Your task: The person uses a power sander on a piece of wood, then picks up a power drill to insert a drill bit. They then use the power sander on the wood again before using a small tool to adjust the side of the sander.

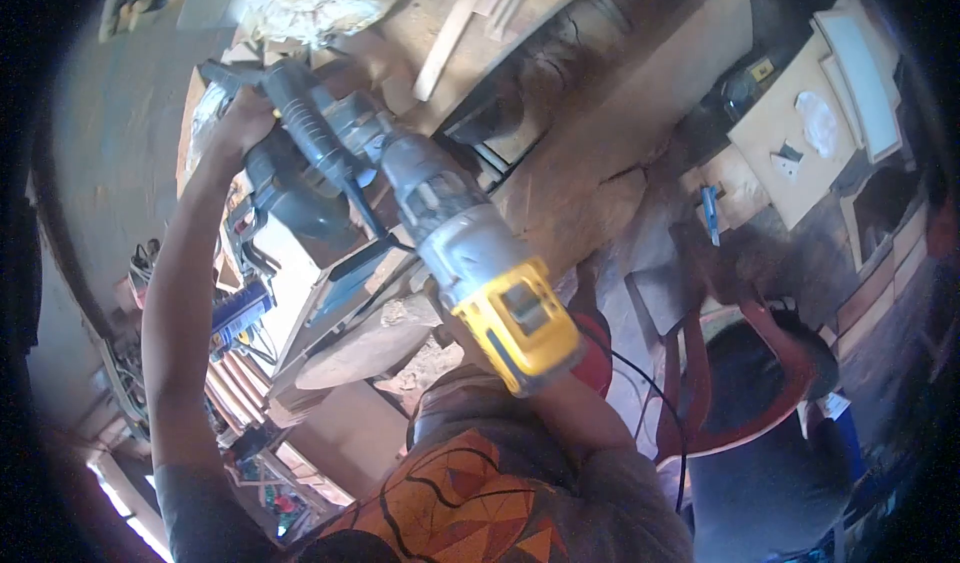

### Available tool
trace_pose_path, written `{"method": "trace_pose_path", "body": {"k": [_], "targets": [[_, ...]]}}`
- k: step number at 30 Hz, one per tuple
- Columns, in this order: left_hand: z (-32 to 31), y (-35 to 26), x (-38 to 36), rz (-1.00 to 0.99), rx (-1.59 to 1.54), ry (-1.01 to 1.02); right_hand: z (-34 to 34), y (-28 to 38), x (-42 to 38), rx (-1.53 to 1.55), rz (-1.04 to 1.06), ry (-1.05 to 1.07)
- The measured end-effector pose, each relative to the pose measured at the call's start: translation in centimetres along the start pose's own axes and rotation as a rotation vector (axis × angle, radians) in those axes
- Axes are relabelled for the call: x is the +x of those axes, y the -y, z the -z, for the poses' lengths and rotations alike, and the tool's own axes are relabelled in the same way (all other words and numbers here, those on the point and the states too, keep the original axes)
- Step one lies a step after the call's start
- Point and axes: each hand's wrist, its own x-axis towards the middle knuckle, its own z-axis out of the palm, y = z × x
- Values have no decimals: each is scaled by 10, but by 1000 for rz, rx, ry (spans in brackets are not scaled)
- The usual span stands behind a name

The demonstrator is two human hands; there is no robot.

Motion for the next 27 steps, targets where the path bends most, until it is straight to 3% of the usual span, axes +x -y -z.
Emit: {"method": "trace_pose_path", "body": {"k": [2,4,6,7,8,14,16,18,19,22,23,24,26,27], "targets": [[43,-84,-12,428,-84,107,20,16,-8,-244,170,216],[33,-67,-9,390,66,104,29,3,-20,-176,238,238],[52,-101,-29,647,-211,-3,31,-32,-33,-35,305,241],[49,-103,-35,704,-264,-121,31,-57,-41,439,-3,138],[39,-101,-39,757,-320,-240,23,0,-42,314,78,36],[-3,-116,-125,606,-832,-586,-32,87,-40,183,411,147],[-10,-133,-163,507,-951,-690,-67,118,-51,172,444,197],[-32,-147,-206,392,-987,-816,-95,136,-68,-34,297,92],[-43,-155,-225,273,-1001,-916,-100,129,-58,60,350,186],[-84,-160,-287,190,-1034,-1012,-151,136,-53,-63,423,151],[-105,-161,-309,214,-986,-1062,-155,131,-39,-185,452,183],[-129,-161,-334,235,-933,-1107,-171,133,-37,-110,285,209],[-163,-164,-394,323,-1029,-1048,-191,90,5,-272,648,159],[-182,-164,-419,417,-991,-1024,-201,85,15,-358,628,239]]}}
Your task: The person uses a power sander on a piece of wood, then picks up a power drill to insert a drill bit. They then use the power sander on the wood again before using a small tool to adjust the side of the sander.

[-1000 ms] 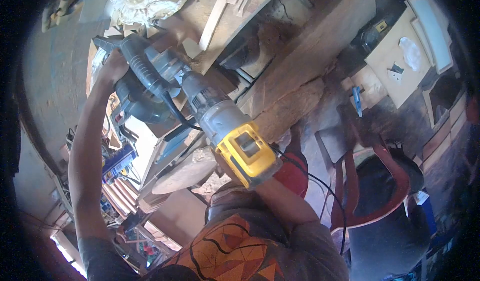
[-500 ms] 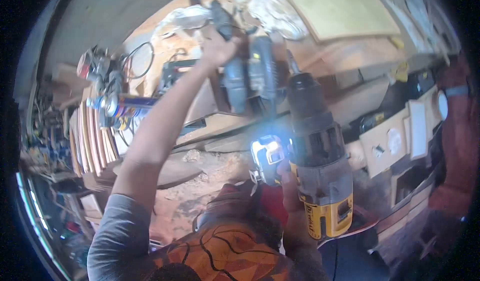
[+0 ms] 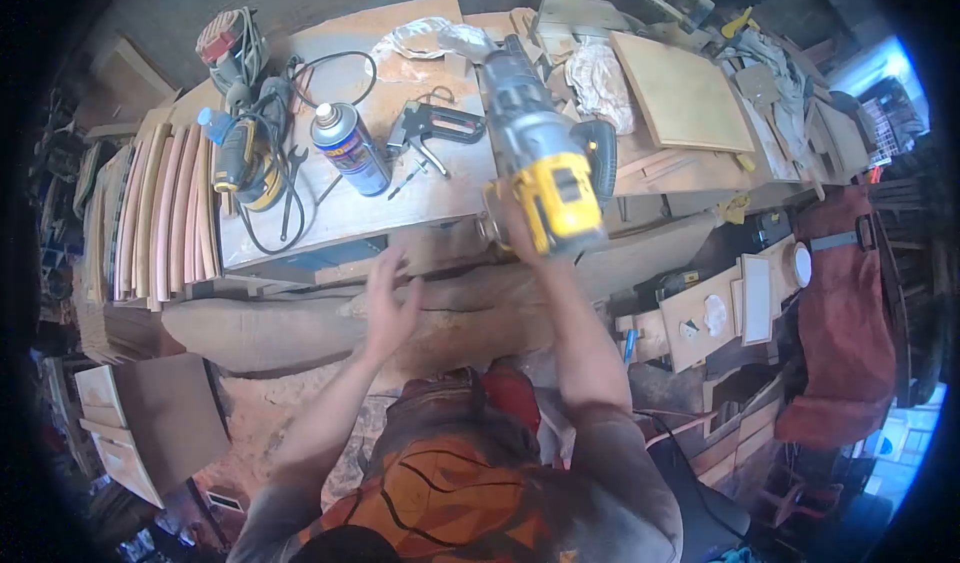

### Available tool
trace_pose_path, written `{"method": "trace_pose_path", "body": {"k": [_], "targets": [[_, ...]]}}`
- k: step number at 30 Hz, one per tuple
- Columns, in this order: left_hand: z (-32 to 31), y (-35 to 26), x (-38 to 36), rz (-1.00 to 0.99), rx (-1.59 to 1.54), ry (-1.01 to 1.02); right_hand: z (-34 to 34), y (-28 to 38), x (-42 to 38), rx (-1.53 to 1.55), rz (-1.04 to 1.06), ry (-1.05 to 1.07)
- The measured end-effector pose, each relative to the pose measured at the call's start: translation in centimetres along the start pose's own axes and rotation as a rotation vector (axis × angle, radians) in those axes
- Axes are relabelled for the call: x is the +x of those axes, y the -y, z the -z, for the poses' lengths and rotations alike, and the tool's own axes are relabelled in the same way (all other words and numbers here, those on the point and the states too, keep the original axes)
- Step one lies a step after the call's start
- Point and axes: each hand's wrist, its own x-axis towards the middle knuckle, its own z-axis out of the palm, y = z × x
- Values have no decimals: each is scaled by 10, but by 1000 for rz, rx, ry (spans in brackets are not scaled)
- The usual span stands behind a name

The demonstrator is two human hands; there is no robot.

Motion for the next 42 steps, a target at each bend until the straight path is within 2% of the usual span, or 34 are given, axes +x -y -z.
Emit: {"method": "trace_pose_path", "body": {"k": [1,2,3,6,7,9,10,11,13,15,16,17,19,20,21,22,23,25,27,29,31,32,35,36,37,39,42], "targets": [[18,13,-22,59,73,-21,-8,-1,5,-55,-17,103],[34,30,-40,56,84,-65,-18,5,13,-109,262,11],[51,46,-58,54,96,-108,-36,-10,20,-183,297,-7],[98,80,-117,293,123,-201,-68,-16,42,-249,353,-69],[108,86,-134,352,157,-214,-70,9,50,-192,355,-70],[117,97,-172,361,170,-220,-97,-4,61,45,263,-65],[119,102,-179,367,182,-240,-100,3,72,-168,459,-135],[115,97,-177,351,177,-230,-114,-8,79,-18,430,-145],[104,73,-177,581,96,-159,-126,-14,82,17,204,-4],[84,86,-171,471,104,-99,-147,-25,98,-164,317,-8],[74,90,-170,393,113,-70,-155,-17,98,-89,209,-7],[64,82,-155,357,121,-11,-148,-15,96,-15,89,-35],[38,67,-124,201,106,63,-161,-26,93,87,92,-62],[30,56,-109,188,113,77,-145,-16,88,174,43,-5],[24,43,-95,87,149,92,-128,3,80,268,-5,56],[21,31,-84,-11,185,105,-113,13,73,88,111,21],[18,23,-76,-13,196,112,-98,17,61,97,104,14],[8,10,-63,42,180,61,-58,16,35,230,90,-236],[-11,-6,-57,90,132,15,13,3,19,204,215,-410],[-25,-25,-56,154,110,-16,71,-34,2,517,-148,-586],[-53,-52,-38,118,33,49,117,-91,7,322,-354,-635],[-65,-71,-22,64,62,118,121,-121,11,332,-373,-638],[-120,-127,54,-6,4,128,120,-174,17,86,-302,-262],[-138,-137,82,-52,13,117,114,-191,20,57,-211,-221],[-157,-151,109,24,-41,111,108,-206,21,30,-119,-179],[-196,-136,161,-16,121,17,119,-199,26,91,-139,-109],[-237,-98,209,62,476,7,124,-195,24,122,-152,14]]}}
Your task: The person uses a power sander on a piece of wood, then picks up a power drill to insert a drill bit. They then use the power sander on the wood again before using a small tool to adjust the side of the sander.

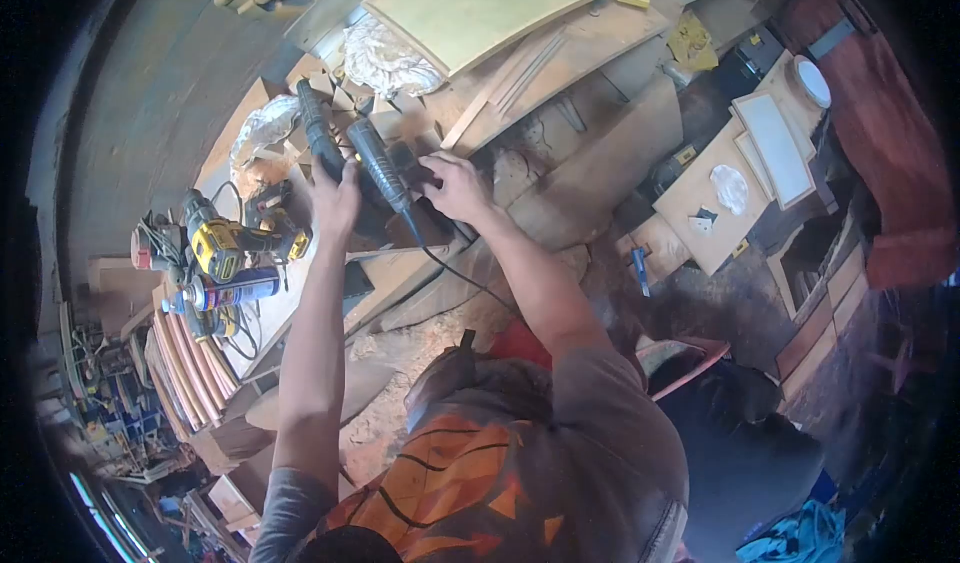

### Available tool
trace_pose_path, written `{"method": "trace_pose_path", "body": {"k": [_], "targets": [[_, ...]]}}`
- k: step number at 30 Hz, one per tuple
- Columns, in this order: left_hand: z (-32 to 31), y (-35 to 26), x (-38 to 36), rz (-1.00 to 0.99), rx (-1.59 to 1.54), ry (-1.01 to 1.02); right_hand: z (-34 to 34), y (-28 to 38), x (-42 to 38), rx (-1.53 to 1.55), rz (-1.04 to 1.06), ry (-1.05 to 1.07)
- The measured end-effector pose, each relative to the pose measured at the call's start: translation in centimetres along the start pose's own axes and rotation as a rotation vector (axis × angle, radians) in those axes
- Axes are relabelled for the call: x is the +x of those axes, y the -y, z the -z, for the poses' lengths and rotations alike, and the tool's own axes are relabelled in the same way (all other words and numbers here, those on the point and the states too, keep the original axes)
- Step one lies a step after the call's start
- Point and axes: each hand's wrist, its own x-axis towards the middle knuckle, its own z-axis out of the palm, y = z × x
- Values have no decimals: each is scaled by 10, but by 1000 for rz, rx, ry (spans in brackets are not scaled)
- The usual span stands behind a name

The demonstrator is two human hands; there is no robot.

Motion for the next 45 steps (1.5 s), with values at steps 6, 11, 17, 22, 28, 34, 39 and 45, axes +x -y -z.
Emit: {"method": "trace_pose_path", "body": {"k": [6,11,17,22,28,34,39,45], "targets": [[1,-4,-2,32,134,33,-6,-6,2,-182,128,6],[4,-6,-6,33,161,36,-13,-1,-1,-348,160,-10],[2,-6,-4,37,164,18,-32,10,-17,21,-103,-267],[5,-9,-4,62,164,44,-55,9,-45,93,-123,-267],[7,-7,-10,52,154,31,-57,27,-51,587,-555,-120],[7,-5,-12,68,156,35,-73,12,-57,387,-323,-229],[4,-3,-2,37,149,57,-61,16,-53,133,-182,-213],[4,-2,-2,45,163,73,-9,19,-42,-781,261,7]]}}
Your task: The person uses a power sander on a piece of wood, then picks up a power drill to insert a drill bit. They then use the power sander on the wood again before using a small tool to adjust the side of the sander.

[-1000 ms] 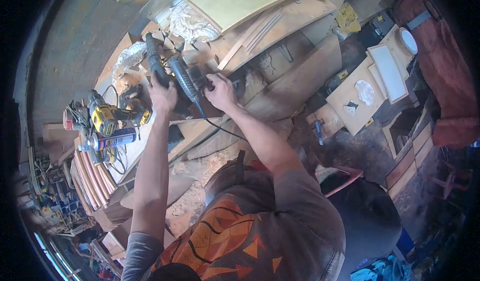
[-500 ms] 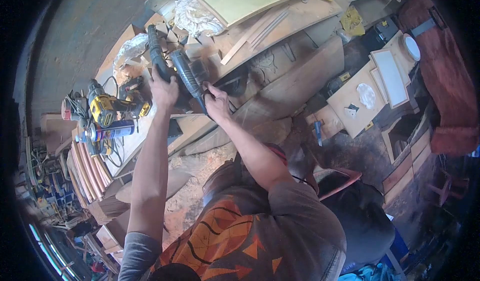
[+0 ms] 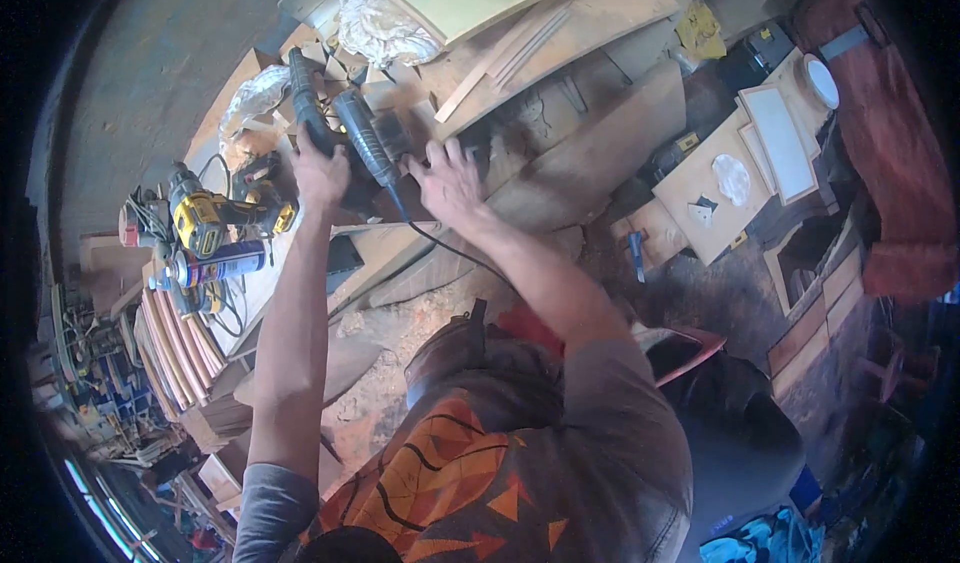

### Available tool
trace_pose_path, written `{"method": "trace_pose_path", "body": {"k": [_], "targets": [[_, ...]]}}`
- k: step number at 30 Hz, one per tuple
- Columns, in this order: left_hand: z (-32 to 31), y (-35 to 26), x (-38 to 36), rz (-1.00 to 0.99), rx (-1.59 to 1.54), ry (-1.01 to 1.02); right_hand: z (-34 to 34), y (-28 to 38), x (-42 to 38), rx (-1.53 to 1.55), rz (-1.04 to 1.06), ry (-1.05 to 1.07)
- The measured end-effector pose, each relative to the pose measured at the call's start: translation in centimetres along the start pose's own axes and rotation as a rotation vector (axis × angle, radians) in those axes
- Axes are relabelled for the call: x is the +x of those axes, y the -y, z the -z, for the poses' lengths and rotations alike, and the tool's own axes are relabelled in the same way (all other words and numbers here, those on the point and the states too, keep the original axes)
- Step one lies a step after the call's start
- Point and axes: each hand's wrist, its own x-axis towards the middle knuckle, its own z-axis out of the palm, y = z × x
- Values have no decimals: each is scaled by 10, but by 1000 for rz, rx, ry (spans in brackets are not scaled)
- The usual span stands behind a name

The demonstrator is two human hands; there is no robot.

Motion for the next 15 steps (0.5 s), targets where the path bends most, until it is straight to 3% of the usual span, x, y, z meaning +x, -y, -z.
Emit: {"method": "trace_pose_path", "body": {"k": [2,6,8,9,10,12,15], "targets": [[-1,1,1,-26,2,-8,4,-18,7,-91,156,10],[2,-4,1,11,15,0,-4,-20,-4,75,119,62],[2,-3,0,23,24,-10,-29,-2,-7,756,-532,11],[2,-1,1,8,-24,-19,-42,1,-3,1069,-746,51],[2,0,1,-8,-69,-27,-52,1,-2,1073,-741,54],[1,4,-1,44,-77,-29,-54,7,5,1761,-1065,135],[1,12,-9,55,-130,-70,-65,13,11,1877,-1097,113]]}}
